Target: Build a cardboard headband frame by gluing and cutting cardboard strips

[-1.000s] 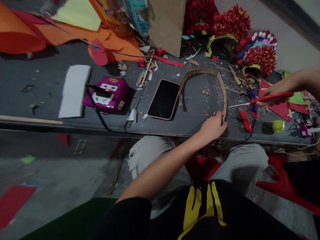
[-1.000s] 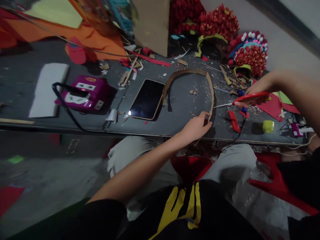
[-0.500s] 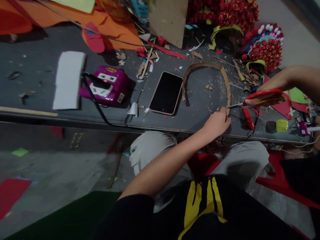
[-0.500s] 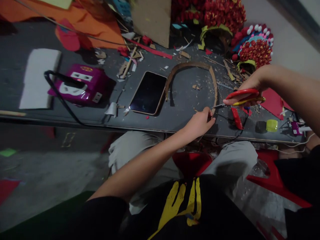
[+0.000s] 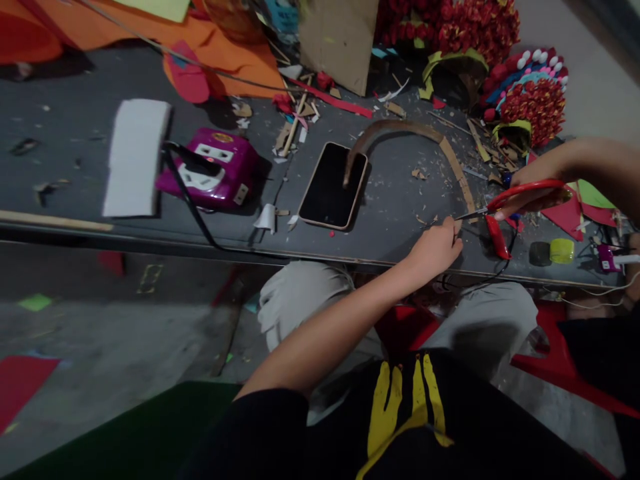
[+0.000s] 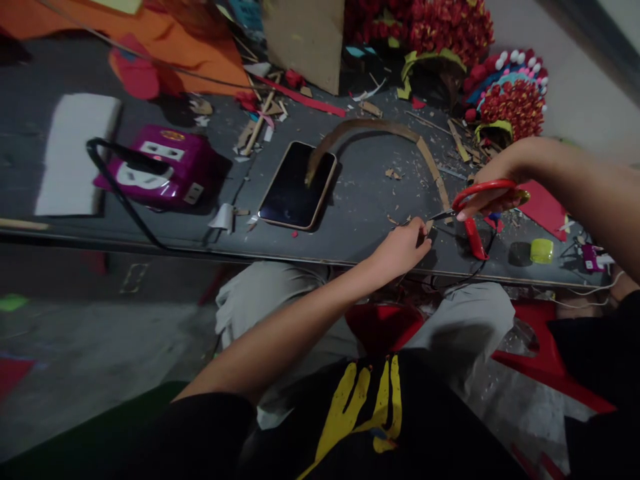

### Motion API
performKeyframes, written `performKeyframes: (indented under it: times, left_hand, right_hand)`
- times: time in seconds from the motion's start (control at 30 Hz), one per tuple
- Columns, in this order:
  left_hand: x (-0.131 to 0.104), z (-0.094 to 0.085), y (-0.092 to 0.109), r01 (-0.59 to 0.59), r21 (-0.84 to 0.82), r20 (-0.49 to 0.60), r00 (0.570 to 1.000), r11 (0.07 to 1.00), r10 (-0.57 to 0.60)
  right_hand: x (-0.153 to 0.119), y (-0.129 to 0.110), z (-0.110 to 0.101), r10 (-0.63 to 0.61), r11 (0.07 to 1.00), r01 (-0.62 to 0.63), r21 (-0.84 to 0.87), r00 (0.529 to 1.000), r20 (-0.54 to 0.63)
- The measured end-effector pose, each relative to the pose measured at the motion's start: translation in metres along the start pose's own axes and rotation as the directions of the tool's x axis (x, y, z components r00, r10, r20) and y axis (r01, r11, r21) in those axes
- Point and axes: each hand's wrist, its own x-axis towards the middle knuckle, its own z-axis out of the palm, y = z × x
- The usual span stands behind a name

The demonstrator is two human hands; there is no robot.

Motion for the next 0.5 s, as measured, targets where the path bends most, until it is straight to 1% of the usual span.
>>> performKeyframes:
  times: [0.03,0.07,0.1,0.17,0.23,0.27,0.3,0.33,0.37,0.4,0.43,0.47,0.5]
  left_hand:
    - [0.000,-0.001,0.000,0.004,0.009,-0.002,1.000,1.000,-0.004]
    - [-0.001,-0.002,0.001,0.008,0.018,0.000,1.000,1.000,-0.008]
    - [-0.001,-0.004,0.002,0.008,0.026,0.007,1.000,1.000,-0.008]
    - [-0.003,-0.010,0.003,-0.014,0.030,0.033,0.999,0.999,0.013]
    - [-0.003,-0.019,0.001,-0.058,-0.005,0.047,0.997,0.998,0.058]
    - [-0.002,-0.026,-0.001,-0.076,-0.041,0.033,0.996,0.996,0.077]
    - [-0.001,-0.034,-0.004,-0.082,-0.094,-0.009,0.997,0.992,0.081]
    - [0.000,-0.042,-0.009,-0.087,-0.155,-0.087,0.993,0.984,0.075]
    - [0.002,-0.053,-0.014,-0.087,-0.211,-0.177,0.983,0.974,0.049]
    - [0.004,-0.063,-0.021,-0.107,-0.252,-0.263,0.964,0.962,0.039]
    - [0.006,-0.075,-0.028,-0.122,-0.269,-0.368,0.930,0.955,0.015]
    - [0.007,-0.087,-0.035,-0.115,-0.265,-0.476,0.879,0.957,-0.026]
    - [0.007,-0.099,-0.041,-0.088,-0.251,-0.556,0.828,0.964,-0.069]
  right_hand:
    - [0.000,0.001,0.000,0.068,0.996,-0.060,-0.066,0.990,0.124]
    - [0.000,0.002,0.000,0.127,0.986,-0.099,-0.132,0.966,0.226]
    - [0.000,0.004,-0.001,0.160,0.978,-0.111,-0.179,0.943,0.290]
    - [-0.001,0.011,-0.003,0.152,0.975,-0.089,-0.205,0.935,0.319]
    - [-0.002,0.021,-0.008,0.133,0.977,-0.074,-0.198,0.944,0.301]
    - [-0.003,0.027,-0.011,0.121,0.982,-0.074,-0.174,0.955,0.272]
    - [-0.003,0.034,-0.015,0.114,0.986,-0.081,-0.147,0.965,0.235]
    - [-0.003,0.042,-0.019,0.103,0.991,-0.083,-0.107,0.976,0.194]
    - [-0.002,0.049,-0.022,0.081,0.995,-0.072,-0.066,0.988,0.129]
    - [0.000,0.056,-0.025,0.068,0.996,-0.066,-0.052,0.997,0.038]
    - [0.003,0.062,-0.028,0.045,0.997,-0.050,-0.059,0.996,-0.081]
    - [0.007,0.067,-0.029,0.012,0.995,-0.033,-0.097,0.978,-0.208]
    - [0.013,0.071,-0.029,0.022,0.979,-0.091,-0.183,0.937,-0.350]
